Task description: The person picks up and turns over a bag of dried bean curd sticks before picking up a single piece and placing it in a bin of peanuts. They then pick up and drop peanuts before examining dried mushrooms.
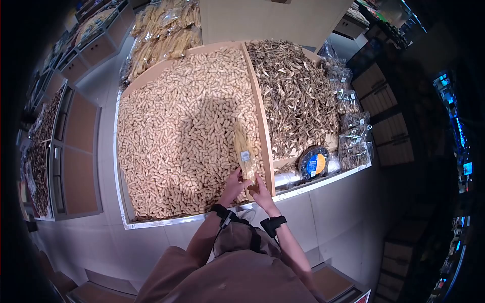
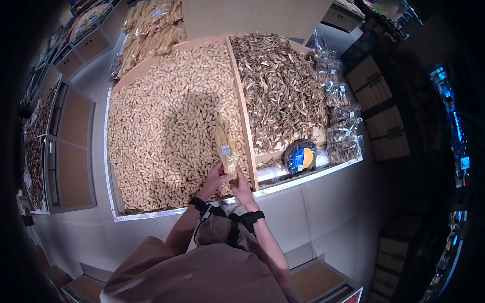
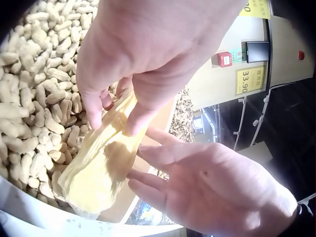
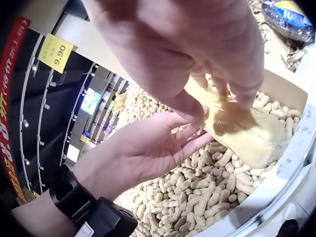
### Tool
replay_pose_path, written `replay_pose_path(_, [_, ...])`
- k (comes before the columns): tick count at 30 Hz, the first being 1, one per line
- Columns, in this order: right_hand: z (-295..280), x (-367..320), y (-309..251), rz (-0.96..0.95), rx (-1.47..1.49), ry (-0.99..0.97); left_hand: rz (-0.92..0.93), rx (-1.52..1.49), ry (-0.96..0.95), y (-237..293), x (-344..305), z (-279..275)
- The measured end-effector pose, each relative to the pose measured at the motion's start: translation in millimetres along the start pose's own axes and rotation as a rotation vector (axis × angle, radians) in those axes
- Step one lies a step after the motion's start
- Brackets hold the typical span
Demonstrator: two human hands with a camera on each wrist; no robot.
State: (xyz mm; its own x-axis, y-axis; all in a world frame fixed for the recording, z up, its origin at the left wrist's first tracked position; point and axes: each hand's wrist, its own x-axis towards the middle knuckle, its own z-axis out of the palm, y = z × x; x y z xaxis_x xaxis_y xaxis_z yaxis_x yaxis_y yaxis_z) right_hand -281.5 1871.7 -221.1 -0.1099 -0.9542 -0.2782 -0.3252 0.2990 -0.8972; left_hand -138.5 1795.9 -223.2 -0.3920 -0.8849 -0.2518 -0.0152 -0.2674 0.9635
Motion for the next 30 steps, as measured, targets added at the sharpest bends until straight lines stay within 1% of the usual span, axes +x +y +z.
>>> replay_pose_path(1, [1, 1, 2, -0.007, 0.020, -0.010, -0.039, -0.023, 0.002, -1, 0, 0])
replay_pose_path(2, [0, 0, 5, -0.012, 0.020, -0.013, -0.035, -0.022, 0.007, -1, 0, 1])
replay_pose_path(4, [-5, -7, 0, 0.087, -0.011, -0.058, -0.070, 0.170, 0.099, -15, 3, 3])
replay_pose_path(5, [-4, -10, -2, 0.083, -0.010, -0.064, -0.070, 0.171, 0.106, -23, 4, 2])
replay_pose_path(7, [-2, -13, 9, 0.081, -0.072, -0.024, 0.037, 0.245, 0.119, -31, 7, 0])
replay_pose_path(8, [1, -11, 13, 0.039, -0.132, 0.010, 0.026, 0.224, 0.113, -35, 7, -1])
replay_pose_path(9, [1, -11, 10, 0.035, -0.132, 0.008, 0.028, 0.225, 0.117, -29, 5, -1])
replay_pose_path(11, [-3, -10, -3, 0.122, -0.032, -0.036, -0.010, 0.183, 0.028, -10, 2, -4])
replay_pose_path(12, [-2, -11, -11, 0.116, -0.033, -0.040, -0.004, 0.205, 0.030, -19, 4, -5])
replay_pose_path(14, [3, -16, -27, 0.019, -0.353, 0.121, -0.026, 0.233, 0.046, -3, -4, -9])
replay_pose_path(15, [3, -20, -38, 0.017, -0.352, 0.115, -0.052, 0.260, 0.054, 3, -9, -11])
replay_pose_path(16, [2, -22, -47, -0.008, -0.373, 0.132, -0.003, 0.428, 0.134, 6, -14, -14])
replay_pose_path(17, [3, -23, -57, -0.034, -0.394, 0.149, -0.006, 0.427, 0.143, 8, -20, -20])
replay_pose_path(18, [6, -22, -60, -0.094, -0.426, 0.209, -0.009, 0.365, 0.133, 30, -33, -27])
replay_pose_path(19, [7, -21, -66, -0.098, -0.424, 0.199, -0.013, 0.302, 0.124, 39, -42, -36])
replay_pose_path(20, [7, -19, -73, -0.051, -0.259, 0.090, 0.061, 0.287, 0.177, 37, -49, -45])
replay_pose_path(21, [9, -16, -75, -0.004, -0.094, -0.020, 0.057, 0.291, 0.189, 37, -57, -57])
replay_pose_path(22, [14, -14, -76, 0.022, -0.060, -0.079, 0.151, 0.453, 0.333, 37, -65, -71])
replay_pose_path(23, [20, -12, -77, 0.020, -0.051, -0.094, 0.245, 0.618, 0.475, 37, -74, -86])
replay_pose_path(24, [28, -9, -70, 0.010, 0.001, -0.139, 0.171, 0.622, 0.568, 36, -81, -101])
replay_pose_path(25, [37, -8, -63, 0.003, 0.053, -0.184, 0.161, 0.635, 0.575, 38, -88, -115])
replay_pose_path(26, [45, -4, -55, -0.034, 0.004, -0.221, 0.134, 0.713, 0.698, 40, -95, -129])
replay_pose_path(27, [53, -3, -53, -0.030, 0.013, -0.231, 0.107, 0.790, 0.819, 37, -102, -143])
replay_pose_path(28, [60, -1, -50, -0.022, -0.020, -0.270, 0.074, 0.822, 0.878, 30, -106, -158])
replay_pose_path(30, [72, 4, -48, 0.018, -0.145, -0.327, 0.042, 0.829, 0.918, 20, -118, -179])
